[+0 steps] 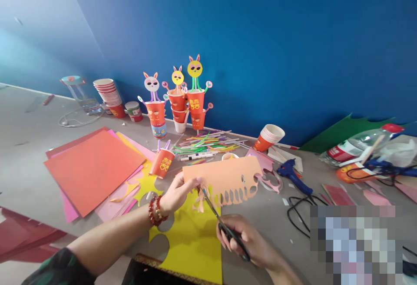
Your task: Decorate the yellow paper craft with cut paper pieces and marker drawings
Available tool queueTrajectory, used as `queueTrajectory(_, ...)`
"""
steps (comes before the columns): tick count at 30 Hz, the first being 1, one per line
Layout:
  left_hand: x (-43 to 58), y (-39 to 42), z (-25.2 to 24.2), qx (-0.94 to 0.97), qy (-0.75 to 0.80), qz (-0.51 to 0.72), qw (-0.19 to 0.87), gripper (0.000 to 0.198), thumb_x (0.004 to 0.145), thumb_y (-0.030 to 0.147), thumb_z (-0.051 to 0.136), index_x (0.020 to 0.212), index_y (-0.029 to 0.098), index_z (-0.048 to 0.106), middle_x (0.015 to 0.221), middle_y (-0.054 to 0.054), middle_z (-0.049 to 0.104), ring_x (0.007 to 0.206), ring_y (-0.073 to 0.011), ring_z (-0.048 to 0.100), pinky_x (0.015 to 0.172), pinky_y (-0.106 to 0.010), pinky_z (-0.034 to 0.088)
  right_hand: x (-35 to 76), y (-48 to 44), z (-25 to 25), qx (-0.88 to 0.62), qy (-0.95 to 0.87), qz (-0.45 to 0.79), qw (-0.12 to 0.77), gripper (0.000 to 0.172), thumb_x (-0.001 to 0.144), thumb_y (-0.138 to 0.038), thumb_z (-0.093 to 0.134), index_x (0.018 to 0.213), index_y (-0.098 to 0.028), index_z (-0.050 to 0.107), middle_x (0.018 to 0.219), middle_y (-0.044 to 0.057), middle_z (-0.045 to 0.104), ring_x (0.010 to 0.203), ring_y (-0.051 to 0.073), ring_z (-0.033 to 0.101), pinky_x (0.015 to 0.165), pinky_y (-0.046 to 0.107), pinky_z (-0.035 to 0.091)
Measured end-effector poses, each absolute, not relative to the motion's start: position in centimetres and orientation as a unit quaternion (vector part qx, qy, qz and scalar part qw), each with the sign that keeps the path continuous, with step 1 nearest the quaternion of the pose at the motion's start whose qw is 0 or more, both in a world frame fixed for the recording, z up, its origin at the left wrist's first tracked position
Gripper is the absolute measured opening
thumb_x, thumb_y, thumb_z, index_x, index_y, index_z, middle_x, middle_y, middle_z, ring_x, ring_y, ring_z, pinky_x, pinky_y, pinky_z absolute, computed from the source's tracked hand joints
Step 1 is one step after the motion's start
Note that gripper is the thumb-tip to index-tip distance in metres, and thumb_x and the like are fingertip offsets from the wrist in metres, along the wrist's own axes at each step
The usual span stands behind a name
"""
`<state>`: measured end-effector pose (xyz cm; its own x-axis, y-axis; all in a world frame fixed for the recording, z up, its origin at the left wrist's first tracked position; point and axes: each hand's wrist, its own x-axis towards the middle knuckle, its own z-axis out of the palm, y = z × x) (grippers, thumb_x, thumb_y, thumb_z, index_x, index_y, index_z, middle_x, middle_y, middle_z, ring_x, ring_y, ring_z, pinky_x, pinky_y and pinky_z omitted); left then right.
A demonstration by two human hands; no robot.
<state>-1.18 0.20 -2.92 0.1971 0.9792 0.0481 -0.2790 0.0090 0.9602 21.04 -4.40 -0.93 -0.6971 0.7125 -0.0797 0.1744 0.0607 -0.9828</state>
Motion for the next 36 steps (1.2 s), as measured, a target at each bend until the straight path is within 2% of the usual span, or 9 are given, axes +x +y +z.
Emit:
queueTrajectory(7, -1.0, -0.1, -2.3, 0.477, 0.345, 0.49, 0.642, 0.035, 0.084, 0.048, 0.066, 0.09, 0.014, 0.074, 0.075, -0.005, 0.072, 0.051, -0.0144, 0.059, 0.05, -0.025, 0.048, 21.1, -4.5, -1.2, -0.327, -0.667, 0.635, 0.21, 0.066, 0.079, -0.081, 0.055, 0.058, -0.019, 0.044, 0.057, -0.002, 0.044, 0.052, 0.01, 0.037, 0.05, 0.025, 0.025)
queueTrajectory(12, -1.0, -0.1, -2.2, 0.465, 0.346, 0.49, 0.651, 0.033, 0.082, 0.046, 0.069, 0.078, 0.014, 0.073, 0.067, -0.004, 0.068, 0.053, -0.0141, 0.058, 0.052, -0.025, 0.048, 21.5, -4.5, -2.0, -0.331, -0.649, 0.654, 0.201, 0.063, 0.077, -0.078, 0.059, 0.061, -0.019, 0.046, 0.06, -0.002, 0.045, 0.054, 0.01, 0.037, 0.051, 0.025, 0.025)
queueTrajectory(17, -1.0, 0.2, -2.4, 0.448, 0.342, 0.501, 0.657, 0.03, 0.08, 0.043, 0.072, 0.079, 0.013, 0.07, 0.07, -0.002, 0.067, 0.063, -0.0127, 0.059, 0.061, -0.021, 0.049, 21.7, -4.5, -2.1, -0.345, -0.654, 0.649, 0.181, 0.058, 0.079, -0.072, 0.061, 0.062, -0.017, 0.048, 0.062, -0.002, 0.046, 0.056, 0.01, 0.037, 0.053, 0.024, 0.025)
queueTrajectory(25, -1.0, 0.1, -2.0, 0.451, 0.362, 0.488, 0.653, 0.031, 0.078, 0.043, 0.071, 0.074, 0.013, 0.068, 0.068, -0.003, 0.066, 0.06, -0.0134, 0.057, 0.058, -0.022, 0.047, 21.6, -4.6, -1.8, -0.353, -0.637, 0.662, 0.176, 0.053, 0.079, -0.066, 0.063, 0.063, -0.018, 0.048, 0.064, -0.002, 0.045, 0.056, 0.01, 0.036, 0.053, 0.024, 0.025)
queueTrajectory(29, -1.0, 0.1, -2.0, 0.456, 0.364, 0.488, 0.649, 0.031, 0.079, 0.042, 0.071, 0.07, 0.012, 0.067, 0.063, -0.001, 0.063, 0.057, -0.0115, 0.054, 0.055, -0.021, 0.044, 21.7, -4.6, -1.9, -0.353, -0.637, 0.663, 0.173, 0.043, 0.08, -0.054, 0.063, 0.064, -0.018, 0.048, 0.065, -0.002, 0.046, 0.057, 0.01, 0.036, 0.054, 0.024, 0.026)
queueTrajectory(36, -1.1, 0.2, -2.4, 0.456, 0.354, 0.479, 0.661, 0.028, 0.08, 0.039, 0.07, 0.073, 0.012, 0.067, 0.067, -0.001, 0.064, 0.059, -0.0108, 0.054, 0.058, -0.021, 0.045, 21.9, -4.7, -2.1, -0.359, -0.616, 0.682, 0.163, 0.017, 0.076, -0.026, 0.057, 0.065, -0.018, 0.048, 0.065, -0.004, 0.045, 0.057, 0.009, 0.035, 0.054, 0.024, 0.026)
